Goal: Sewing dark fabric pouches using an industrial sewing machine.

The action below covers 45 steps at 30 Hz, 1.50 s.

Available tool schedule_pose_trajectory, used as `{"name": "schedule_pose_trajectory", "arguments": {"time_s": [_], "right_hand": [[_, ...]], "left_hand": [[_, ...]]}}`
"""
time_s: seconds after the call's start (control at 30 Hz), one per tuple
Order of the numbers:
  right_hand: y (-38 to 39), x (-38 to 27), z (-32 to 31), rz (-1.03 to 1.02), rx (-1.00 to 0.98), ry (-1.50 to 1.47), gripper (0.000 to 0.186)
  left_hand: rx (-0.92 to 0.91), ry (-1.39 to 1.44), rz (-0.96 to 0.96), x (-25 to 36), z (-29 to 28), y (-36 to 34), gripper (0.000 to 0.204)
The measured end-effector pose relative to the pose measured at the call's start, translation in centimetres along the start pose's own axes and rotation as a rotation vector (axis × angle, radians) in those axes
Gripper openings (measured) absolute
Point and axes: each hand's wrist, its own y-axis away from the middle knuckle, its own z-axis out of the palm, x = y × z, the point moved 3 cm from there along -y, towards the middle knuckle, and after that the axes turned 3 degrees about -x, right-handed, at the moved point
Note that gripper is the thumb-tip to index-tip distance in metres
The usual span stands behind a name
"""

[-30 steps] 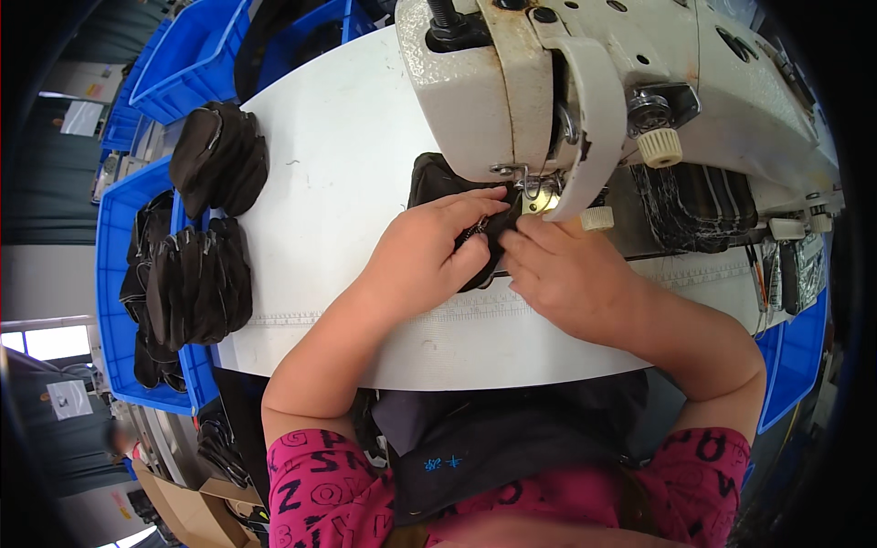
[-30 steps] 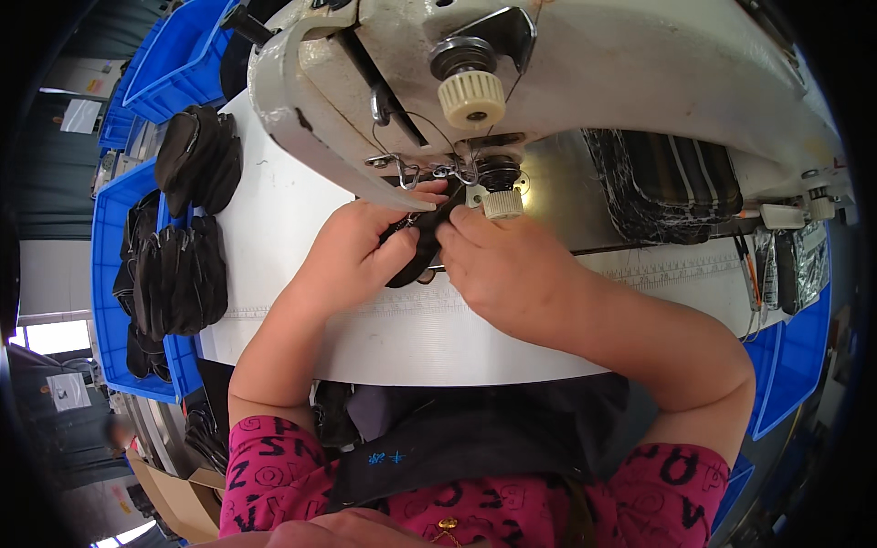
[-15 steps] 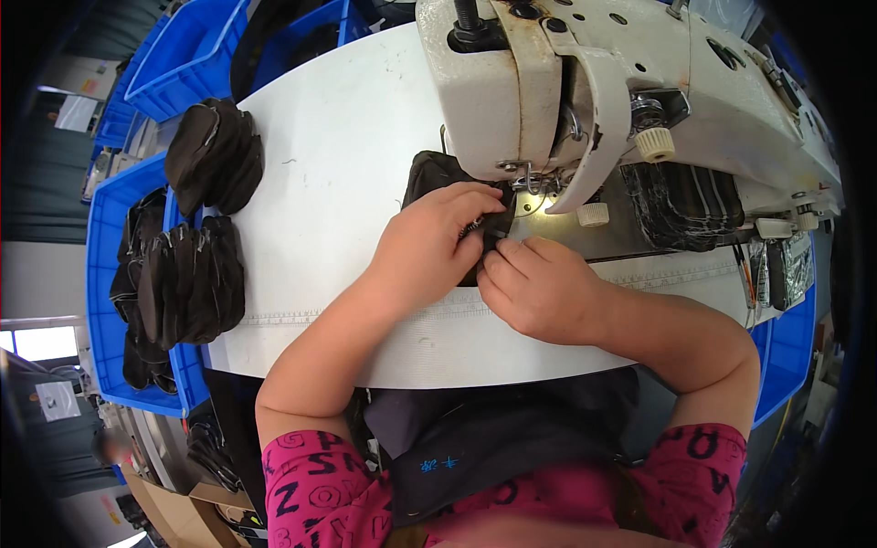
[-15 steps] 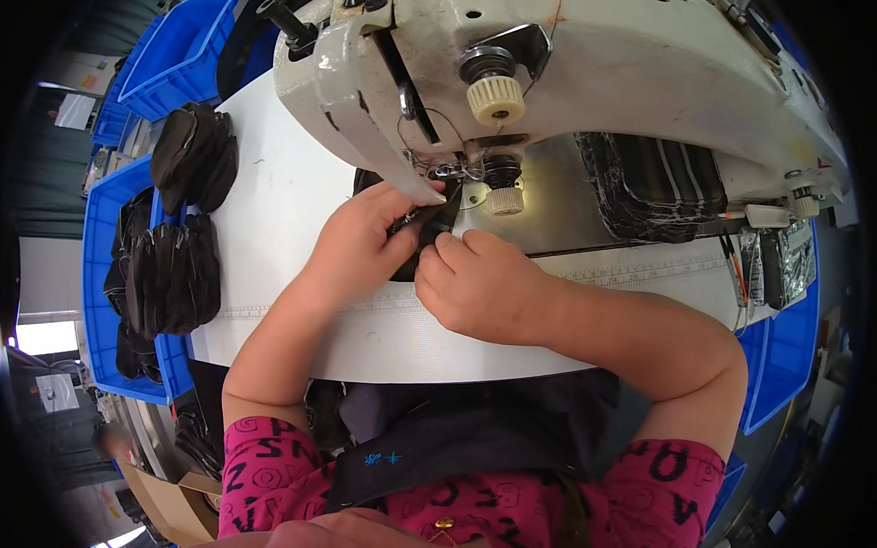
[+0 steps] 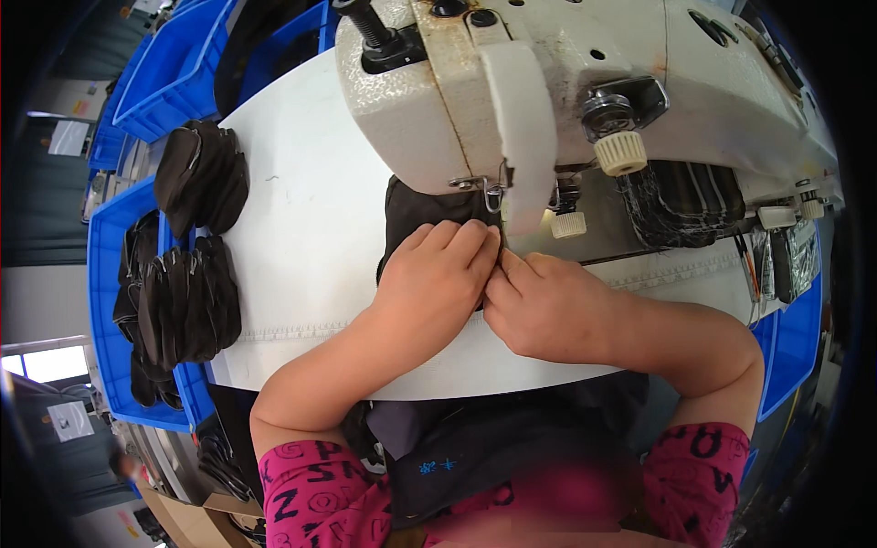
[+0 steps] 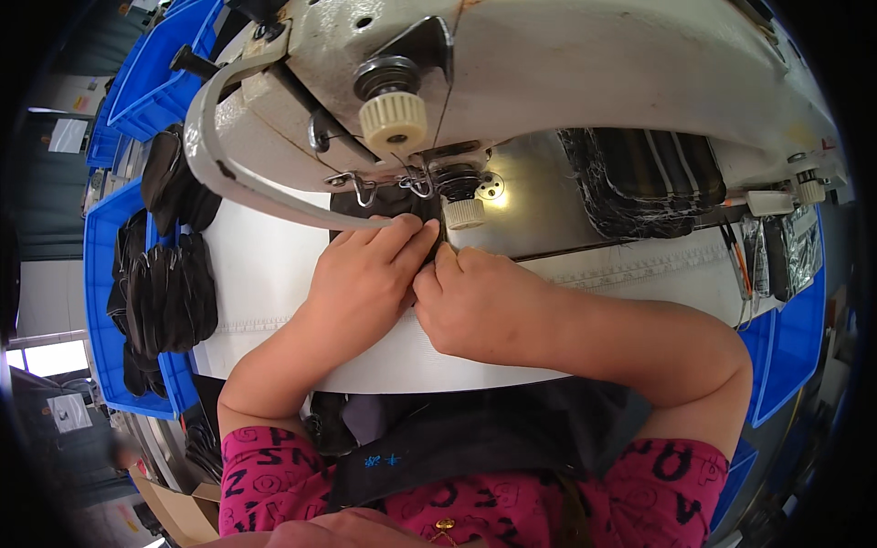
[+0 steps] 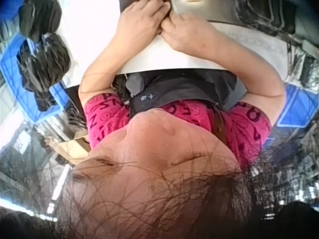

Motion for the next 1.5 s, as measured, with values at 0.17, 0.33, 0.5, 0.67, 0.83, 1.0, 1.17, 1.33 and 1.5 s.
{"name": "schedule_pose_trajectory", "arguments": {"time_s": [0.17, 0.33, 0.5, 0.67, 0.83, 1.0, 1.17, 1.33, 1.5], "right_hand": [[0.0, -0.5, -0.2, 0.011, 0.009, 0.078, 0.022], [0.0, -0.9, -0.2, -0.009, 0.060, 0.148, 0.027], [0.1, -1.2, -0.3, -0.007, 0.022, 0.191, 0.025], [0.1, -1.4, -0.5, -0.012, -0.054, 0.153, 0.029], [0.3, -1.9, -0.5, 0.032, -0.031, 0.202, 0.037], [0.2, -1.8, -0.6, 0.022, -0.029, 0.220, 0.038], [0.5, -1.5, -0.6, 0.022, -0.026, 0.179, 0.036], [0.5, -1.4, -1.0, 0.021, -0.076, 0.146, 0.033], [0.4, -1.3, -1.8, 0.017, -0.145, 0.126, 0.031]], "left_hand": [[0.034, 0.149, -0.024, 0.0, -1.1, 0.5, 0.056], [-0.017, 0.184, -0.052, -0.6, -1.2, 0.5, 0.052], [-0.017, 0.144, -0.015, -0.8, -1.3, 0.5, 0.052], [0.026, 0.138, 0.029, -0.7, -1.2, 0.5, 0.053], [-0.006, 0.104, 0.036, -0.4, -0.9, 0.5, 0.052], [-0.004, 0.093, 0.012, -0.2, -0.9, 0.4, 0.050], [0.006, 0.137, 0.012, -0.2, -0.8, 0.3, 0.046], [0.022, 0.156, 0.013, -0.1, -0.5, 0.4, 0.046], [0.013, 0.086, 0.022, 0.9, 0.2, 0.5, 0.045]]}}
